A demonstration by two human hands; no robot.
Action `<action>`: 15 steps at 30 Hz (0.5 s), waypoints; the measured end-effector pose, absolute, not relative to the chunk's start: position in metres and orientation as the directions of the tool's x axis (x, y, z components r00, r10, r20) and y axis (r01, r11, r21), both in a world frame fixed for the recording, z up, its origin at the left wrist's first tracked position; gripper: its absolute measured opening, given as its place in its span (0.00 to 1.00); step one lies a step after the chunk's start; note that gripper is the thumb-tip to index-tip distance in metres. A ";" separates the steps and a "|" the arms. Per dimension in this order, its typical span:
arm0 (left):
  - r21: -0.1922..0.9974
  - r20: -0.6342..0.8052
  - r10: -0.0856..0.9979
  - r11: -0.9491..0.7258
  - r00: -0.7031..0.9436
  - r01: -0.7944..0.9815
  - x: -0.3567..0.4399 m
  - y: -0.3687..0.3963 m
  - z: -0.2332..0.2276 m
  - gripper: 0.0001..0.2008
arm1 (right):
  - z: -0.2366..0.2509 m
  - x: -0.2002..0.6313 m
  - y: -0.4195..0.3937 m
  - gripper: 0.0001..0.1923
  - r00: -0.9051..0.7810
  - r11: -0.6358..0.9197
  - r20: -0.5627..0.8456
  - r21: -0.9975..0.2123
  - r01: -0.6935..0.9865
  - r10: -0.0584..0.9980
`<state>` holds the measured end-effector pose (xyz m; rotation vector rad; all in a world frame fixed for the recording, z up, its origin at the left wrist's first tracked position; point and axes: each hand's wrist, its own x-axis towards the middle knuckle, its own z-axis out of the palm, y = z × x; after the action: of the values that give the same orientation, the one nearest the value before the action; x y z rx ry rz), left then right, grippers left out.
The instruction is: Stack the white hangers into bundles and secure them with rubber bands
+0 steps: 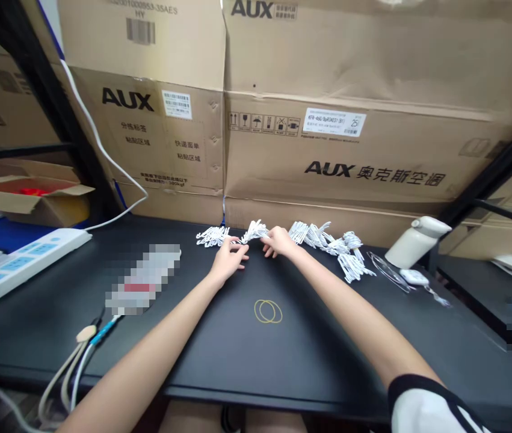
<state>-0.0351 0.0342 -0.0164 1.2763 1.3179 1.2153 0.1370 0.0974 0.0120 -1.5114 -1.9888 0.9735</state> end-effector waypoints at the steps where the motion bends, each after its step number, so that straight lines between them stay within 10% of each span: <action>1: 0.991 0.043 0.997 -0.034 -0.065 0.126 -0.036 0.034 -0.017 0.22 | 0.014 0.136 0.101 0.19 -0.302 0.149 -0.074 -0.744 0.651 0.950; 8: 0.951 0.261 0.952 -0.225 -0.157 0.212 -0.043 0.036 -0.011 0.10 | 0.021 0.126 0.105 0.15 -0.367 0.340 -0.012 -0.350 0.873 0.930; 15: 0.828 0.479 0.838 -0.334 -0.260 0.450 -0.060 0.039 0.002 0.07 | 0.009 0.139 0.084 0.12 -0.332 0.370 0.192 -0.218 0.903 0.924</action>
<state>-0.0604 0.0388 0.0021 1.6590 1.5667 1.6220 0.1386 0.0843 0.0095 -1.6168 -2.3525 0.1035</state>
